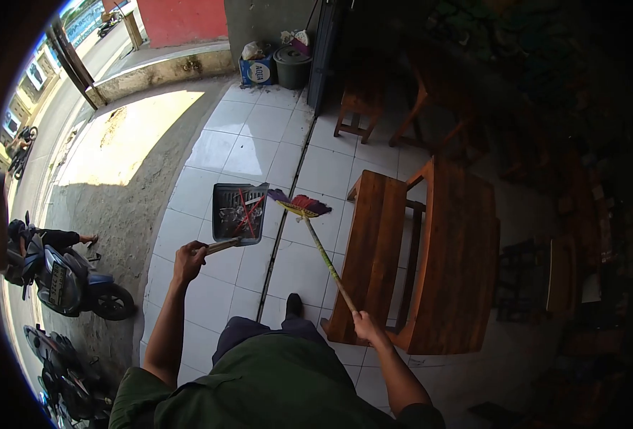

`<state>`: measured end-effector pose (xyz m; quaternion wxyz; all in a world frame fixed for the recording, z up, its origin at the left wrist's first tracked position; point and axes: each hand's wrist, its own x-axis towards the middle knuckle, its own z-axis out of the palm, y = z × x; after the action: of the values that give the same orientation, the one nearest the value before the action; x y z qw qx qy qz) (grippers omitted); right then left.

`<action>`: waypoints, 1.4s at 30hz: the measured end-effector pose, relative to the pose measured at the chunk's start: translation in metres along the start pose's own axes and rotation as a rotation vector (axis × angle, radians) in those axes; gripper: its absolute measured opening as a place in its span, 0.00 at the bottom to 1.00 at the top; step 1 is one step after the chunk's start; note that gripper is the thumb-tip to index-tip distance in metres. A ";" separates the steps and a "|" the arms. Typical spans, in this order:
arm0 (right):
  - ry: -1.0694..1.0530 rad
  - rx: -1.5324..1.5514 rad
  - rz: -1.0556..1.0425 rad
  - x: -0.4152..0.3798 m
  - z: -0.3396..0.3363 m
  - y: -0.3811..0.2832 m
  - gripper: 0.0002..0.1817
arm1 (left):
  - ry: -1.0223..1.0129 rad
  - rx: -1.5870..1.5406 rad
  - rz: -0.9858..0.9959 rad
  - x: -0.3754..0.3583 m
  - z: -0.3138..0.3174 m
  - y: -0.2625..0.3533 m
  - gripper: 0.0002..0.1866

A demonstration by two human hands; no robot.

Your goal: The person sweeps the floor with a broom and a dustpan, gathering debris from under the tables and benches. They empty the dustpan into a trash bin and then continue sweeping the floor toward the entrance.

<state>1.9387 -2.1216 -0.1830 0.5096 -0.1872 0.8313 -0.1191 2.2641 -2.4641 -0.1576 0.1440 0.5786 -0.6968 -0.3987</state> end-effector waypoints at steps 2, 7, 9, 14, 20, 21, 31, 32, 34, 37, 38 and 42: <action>-0.018 0.033 0.002 0.016 -0.022 -0.044 0.20 | 0.035 -0.027 0.013 0.025 -0.008 0.016 0.15; -0.083 0.322 0.008 0.073 -0.039 -0.126 0.17 | 0.143 0.039 0.161 0.114 -0.023 0.016 0.17; -0.070 0.332 -0.014 0.097 -0.037 -0.155 0.17 | 0.173 0.067 0.207 0.154 -0.030 0.014 0.15; -0.072 0.436 -0.040 0.159 -0.027 -0.236 0.17 | 0.200 0.124 0.276 0.272 -0.056 0.002 0.10; -0.014 0.445 0.027 0.200 -0.016 -0.303 0.17 | 0.241 0.150 0.282 0.403 -0.090 0.031 0.08; -0.006 0.457 0.027 0.207 -0.020 -0.311 0.17 | 0.267 0.152 0.297 0.426 -0.094 0.034 0.08; -0.034 0.271 0.060 0.361 -0.109 -0.455 0.16 | 0.343 0.159 0.183 0.631 -0.108 0.097 0.07; -0.046 0.257 0.073 0.369 -0.118 -0.471 0.16 | 0.327 0.107 0.213 0.642 -0.112 0.095 0.08; -0.067 0.195 0.034 0.395 -0.147 -0.510 0.17 | 0.300 0.139 0.222 0.675 -0.124 0.107 0.09; -0.058 0.108 0.064 0.441 -0.182 -0.565 0.17 | 0.343 0.063 0.300 0.727 -0.142 0.123 0.09; -0.038 0.054 0.015 0.453 -0.191 -0.583 0.16 | 0.337 -0.013 0.328 0.745 -0.147 0.127 0.09; -0.081 0.139 0.063 0.496 -0.209 -0.652 0.16 | 0.198 -0.101 0.304 0.822 -0.159 0.125 0.10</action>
<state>1.6727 -2.9228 -0.2326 0.5580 -0.1300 0.8052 -0.1528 2.0453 -3.2815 -0.1803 0.2993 0.4952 -0.7378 -0.3477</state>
